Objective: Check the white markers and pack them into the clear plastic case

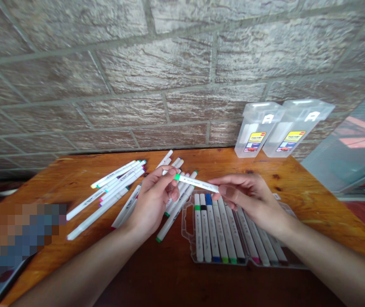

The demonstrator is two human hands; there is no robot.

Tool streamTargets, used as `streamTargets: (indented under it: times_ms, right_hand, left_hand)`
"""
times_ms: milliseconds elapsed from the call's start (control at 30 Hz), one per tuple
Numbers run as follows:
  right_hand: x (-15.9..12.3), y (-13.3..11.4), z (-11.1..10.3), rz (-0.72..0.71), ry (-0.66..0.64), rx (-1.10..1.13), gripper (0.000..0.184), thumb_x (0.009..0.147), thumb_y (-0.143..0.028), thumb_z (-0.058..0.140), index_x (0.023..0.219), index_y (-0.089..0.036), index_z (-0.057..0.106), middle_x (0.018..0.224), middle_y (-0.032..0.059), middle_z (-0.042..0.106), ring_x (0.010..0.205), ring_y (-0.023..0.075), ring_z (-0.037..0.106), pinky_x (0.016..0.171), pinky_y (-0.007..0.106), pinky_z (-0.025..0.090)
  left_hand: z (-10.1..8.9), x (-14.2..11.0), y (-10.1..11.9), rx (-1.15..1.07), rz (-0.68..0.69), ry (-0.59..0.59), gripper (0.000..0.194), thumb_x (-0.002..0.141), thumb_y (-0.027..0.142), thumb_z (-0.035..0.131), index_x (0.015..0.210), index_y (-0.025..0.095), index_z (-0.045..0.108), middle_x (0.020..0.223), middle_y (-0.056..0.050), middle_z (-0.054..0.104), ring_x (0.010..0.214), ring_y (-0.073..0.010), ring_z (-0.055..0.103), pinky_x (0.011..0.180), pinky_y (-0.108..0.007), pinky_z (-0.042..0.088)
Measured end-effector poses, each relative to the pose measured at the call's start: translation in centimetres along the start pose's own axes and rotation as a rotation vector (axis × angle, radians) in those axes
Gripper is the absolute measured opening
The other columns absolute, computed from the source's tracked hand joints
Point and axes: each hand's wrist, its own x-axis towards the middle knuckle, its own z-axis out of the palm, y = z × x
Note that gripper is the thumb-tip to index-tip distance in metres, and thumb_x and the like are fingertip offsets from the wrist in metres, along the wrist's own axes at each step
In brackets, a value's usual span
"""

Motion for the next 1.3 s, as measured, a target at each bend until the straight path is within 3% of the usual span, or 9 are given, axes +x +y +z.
streamTargets:
  times_ms: [233, 533, 867, 1300]
  right_hand:
    - [0.4, 0.3, 0.3, -0.053, 0.005, -0.008, 0.009, 0.087, -0.023, 0.081, 0.095, -0.021, 0.086, 0.070, 0.0002, 0.075, 0.049, 0.0064, 0.049, 0.041, 0.017, 0.036]
    - [0.4, 0.6, 0.2, -0.026, -0.004, -0.087, 0.012, 0.087, -0.023, 0.080, 0.095, -0.016, 0.083, 0.071, 0.0015, 0.076, 0.049, 0.0063, 0.050, 0.041, 0.018, 0.036]
    - [0.1, 2.2, -0.1, -0.004, -0.080, -0.161, 0.016, 0.090, -0.030, 0.077, 0.099, -0.018, 0.082, 0.079, 0.0030, 0.076, 0.064, 0.0115, 0.061, 0.057, 0.023, 0.046]
    - [-0.2, 1.6, 0.4, 0.034, -0.192, -0.166, 0.017, 0.090, -0.025, 0.076, 0.104, -0.017, 0.081, 0.077, 0.0009, 0.069, 0.061, 0.0099, 0.051, 0.053, 0.022, 0.038]
  left_hand:
    - [-0.1, 0.1, -0.1, 0.020, 0.010, -0.003, 0.012, 0.087, 0.023, 0.074, 0.085, 0.015, 0.066, 0.068, 0.004, 0.054, 0.050, -0.0064, 0.048, 0.050, -0.019, 0.036]
    - [-0.1, 0.0, 0.0, 0.009, 0.029, -0.006, 0.015, 0.088, 0.028, 0.077, 0.092, 0.015, 0.069, 0.068, 0.005, 0.054, 0.049, -0.0063, 0.048, 0.050, -0.020, 0.035]
    - [-0.3, -0.7, -0.1, 0.206, 0.188, -0.061, 0.025, 0.098, 0.041, 0.069, 0.105, 0.018, 0.074, 0.068, 0.004, 0.058, 0.053, -0.0065, 0.048, 0.056, -0.022, 0.034]
    - [-0.5, -0.6, -0.1, 0.278, 0.212, -0.050, 0.024, 0.102, 0.040, 0.064, 0.105, 0.017, 0.073, 0.062, 0.005, 0.054, 0.055, -0.0085, 0.045, 0.057, -0.024, 0.033]
